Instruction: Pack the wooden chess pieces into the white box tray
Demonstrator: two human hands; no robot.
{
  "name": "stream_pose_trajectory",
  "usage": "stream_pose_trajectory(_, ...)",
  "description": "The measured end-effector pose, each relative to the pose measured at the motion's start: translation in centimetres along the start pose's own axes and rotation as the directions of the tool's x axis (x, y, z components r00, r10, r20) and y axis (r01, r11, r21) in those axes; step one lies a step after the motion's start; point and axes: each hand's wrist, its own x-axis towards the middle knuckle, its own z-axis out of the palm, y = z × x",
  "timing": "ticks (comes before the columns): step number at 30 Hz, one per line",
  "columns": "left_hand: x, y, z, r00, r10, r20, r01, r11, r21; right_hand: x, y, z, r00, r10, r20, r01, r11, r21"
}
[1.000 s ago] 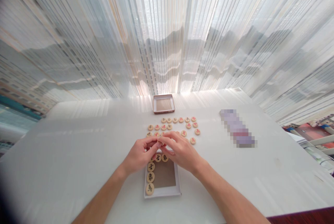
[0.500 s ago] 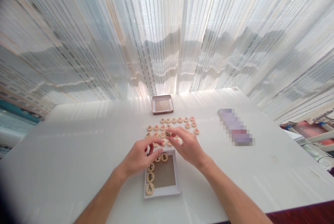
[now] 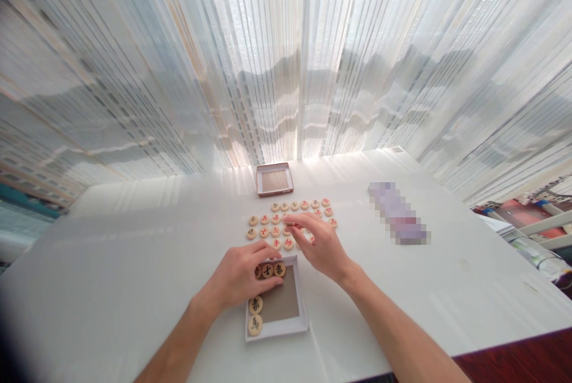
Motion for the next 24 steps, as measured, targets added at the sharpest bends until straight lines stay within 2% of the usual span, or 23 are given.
stream_pose_trajectory(2, 0.0, 0.0, 0.1, 1.000, 0.009, -0.007, -0.009, 1.000, 0.018, 0.0, -0.2, -0.1, 0.996, 0.091, 0.016, -0.092, 0.985, 0.146)
stream_pose_trajectory(4, 0.0, 0.0, 0.1, 1.000, 0.018, -0.011, -0.017, 1.000, 0.025, 0.2, -0.4, -0.1, 0.979, 0.200, 0.044, -0.204, 0.934, 0.292)
stream_pose_trajectory(6, 0.0, 0.0, 0.2, 1.000, 0.022, -0.011, -0.021, 0.999, 0.024, 0.3, -0.5, -0.3, 0.960, 0.275, 0.057, -0.276, 0.888, 0.368)
stream_pose_trajectory(14, 0.0, -0.1, 0.3, 1.000, 0.019, -0.007, -0.019, 1.000, 0.017, 1.0, -0.3, -1.1, 0.915, 0.395, 0.080, -0.395, 0.837, 0.379)
stream_pose_trajectory(20, -0.1, -0.2, 0.3, 1.000, 0.027, -0.017, -0.026, 1.000, 0.016, 1.3, 0.0, -1.7, 0.911, 0.410, 0.051, -0.399, 0.840, 0.368)
stream_pose_trajectory(22, -0.1, -0.1, 0.3, 1.000, 0.023, -0.014, -0.023, 1.000, 0.017, 1.3, 0.1, -1.9, 0.905, 0.415, 0.090, -0.419, 0.840, 0.346)
stream_pose_trajectory(24, -0.1, -0.1, 0.2, 1.000, 0.018, -0.009, -0.018, 1.000, 0.017, 1.2, 0.1, -2.1, 0.888, 0.417, 0.196, -0.460, 0.827, 0.324)
